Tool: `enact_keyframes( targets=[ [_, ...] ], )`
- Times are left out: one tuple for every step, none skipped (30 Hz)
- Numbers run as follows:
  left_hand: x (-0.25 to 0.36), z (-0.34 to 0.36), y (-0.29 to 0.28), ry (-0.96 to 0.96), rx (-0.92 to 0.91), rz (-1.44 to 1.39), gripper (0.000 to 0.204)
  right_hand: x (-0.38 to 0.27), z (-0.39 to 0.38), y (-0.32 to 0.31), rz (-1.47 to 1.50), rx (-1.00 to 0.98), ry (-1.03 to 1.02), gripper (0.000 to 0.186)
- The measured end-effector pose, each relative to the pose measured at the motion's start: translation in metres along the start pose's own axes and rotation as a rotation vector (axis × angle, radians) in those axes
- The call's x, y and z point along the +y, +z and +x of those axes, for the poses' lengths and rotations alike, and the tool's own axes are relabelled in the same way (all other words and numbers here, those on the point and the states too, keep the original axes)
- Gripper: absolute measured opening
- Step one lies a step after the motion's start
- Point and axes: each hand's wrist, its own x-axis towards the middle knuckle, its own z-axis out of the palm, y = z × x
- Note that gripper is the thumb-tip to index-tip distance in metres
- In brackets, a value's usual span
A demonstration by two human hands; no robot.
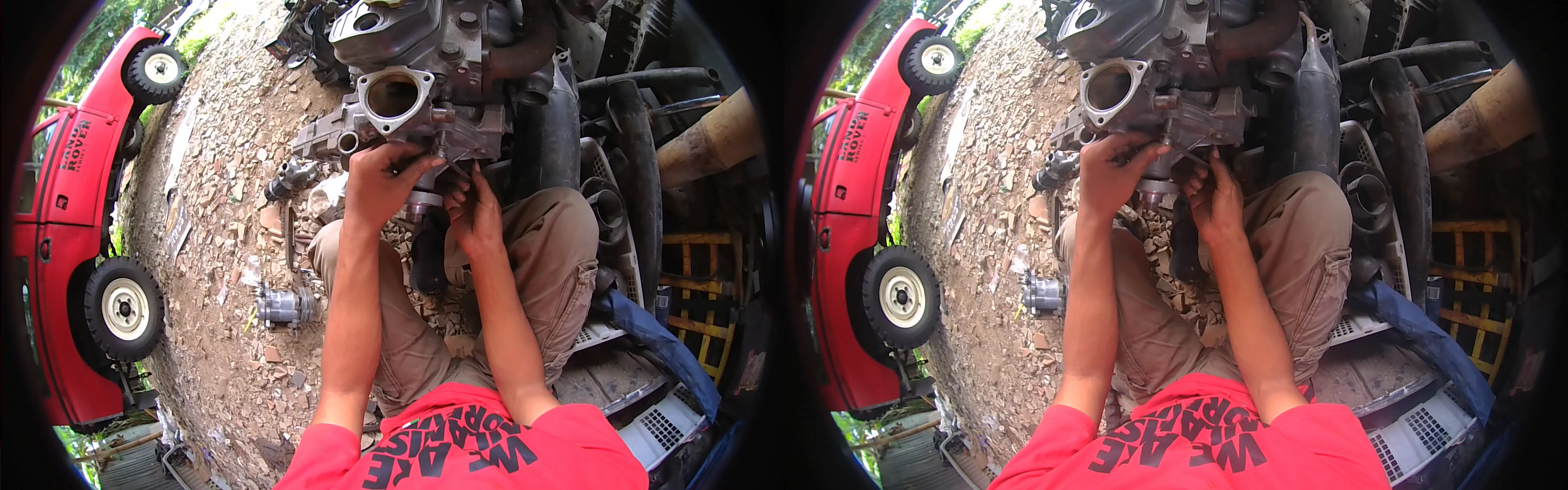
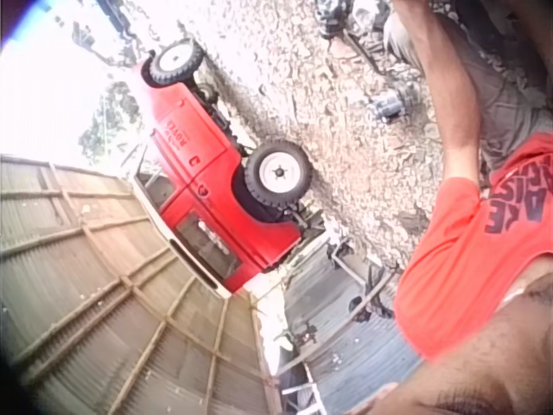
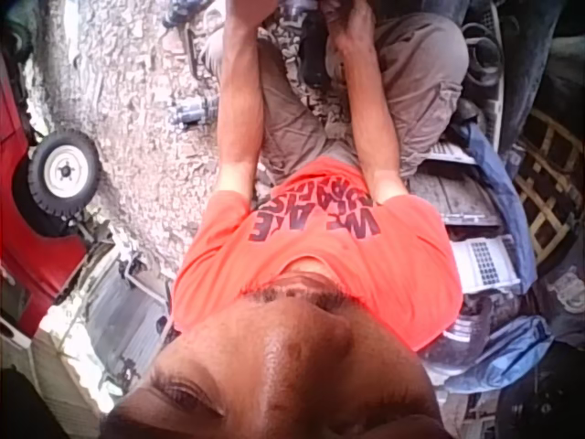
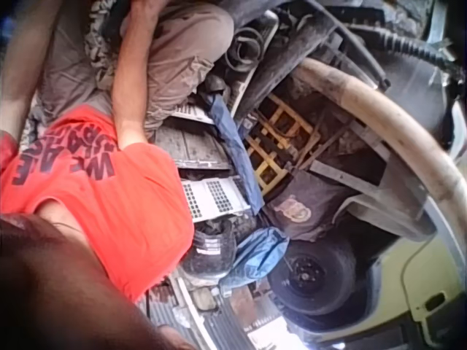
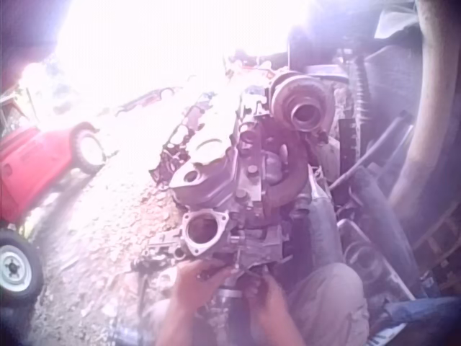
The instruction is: The person sits on the ground and uses a wrench to loosen and remove bolts from a car engine block. They repeatedly reposition the wrench and remove bolts one by one, placing them on the ground.
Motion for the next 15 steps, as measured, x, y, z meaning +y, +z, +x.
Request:
enact_keyframes(
  targets=[
    [0.001, 0.000, 0.000, -0.009, -0.005, -0.005, 0.019, 0.000, -0.001, 0.002, -0.007, 0.003, -0.009, 0.019],
    [0.002, 0.000, -0.001, -0.019, -0.010, -0.009, 0.019, 0.000, -0.002, 0.001, -0.020, -0.003, -0.006, 0.019],
    [0.003, 0.001, -0.001, -0.006, -0.011, -0.017, 0.019, -0.001, -0.002, 0.000, -0.034, -0.013, -0.004, 0.019],
    [0.003, 0.001, 0.000, 0.006, -0.012, -0.024, 0.020, -0.001, -0.002, 0.000, -0.048, -0.024, -0.003, 0.019],
    [0.003, 0.000, 0.001, 0.018, -0.013, -0.032, 0.020, 0.001, -0.004, -0.001, -0.064, 0.004, 0.017, 0.019],
    [0.003, 0.000, 0.003, 0.012, -0.006, -0.038, 0.020, 0.001, -0.007, -0.002, -0.081, 0.032, 0.035, 0.019],
    [0.003, -0.001, 0.005, 0.005, 0.000, -0.043, 0.020, 0.002, -0.008, -0.002, -0.098, 0.060, 0.054, 0.019],
    [0.004, -0.001, 0.006, -0.002, 0.007, -0.049, 0.020, 0.002, -0.008, -0.003, -0.086, 0.045, 0.066, 0.019],
    [0.004, -0.001, 0.005, -0.015, 0.002, -0.046, 0.020, 0.003, -0.009, -0.004, -0.072, 0.034, 0.078, 0.019],
    [0.004, -0.001, 0.005, -0.029, -0.003, -0.043, 0.020, 0.003, -0.009, -0.006, -0.058, 0.023, 0.090, 0.019],
    [0.004, -0.001, 0.004, -0.042, -0.008, -0.040, 0.020, 0.003, -0.008, -0.008, -0.048, 0.027, 0.102, 0.020],
    [0.004, -0.001, 0.004, -0.042, -0.004, -0.033, 0.020, 0.003, -0.007, -0.010, -0.037, 0.029, 0.114, 0.020],
    [0.003, -0.001, 0.004, -0.042, -0.001, -0.026, 0.021, 0.003, -0.005, -0.013, -0.025, 0.032, 0.126, 0.021],
    [0.003, -0.002, 0.005, -0.042, 0.003, -0.020, 0.021, 0.004, -0.004, -0.015, -0.030, 0.038, 0.136, 0.022],
    [0.000, -0.002, 0.005, -0.037, 0.001, -0.020, 0.022, 0.007, -0.004, -0.016, -0.033, 0.045, 0.148, 0.022]
  ],
)
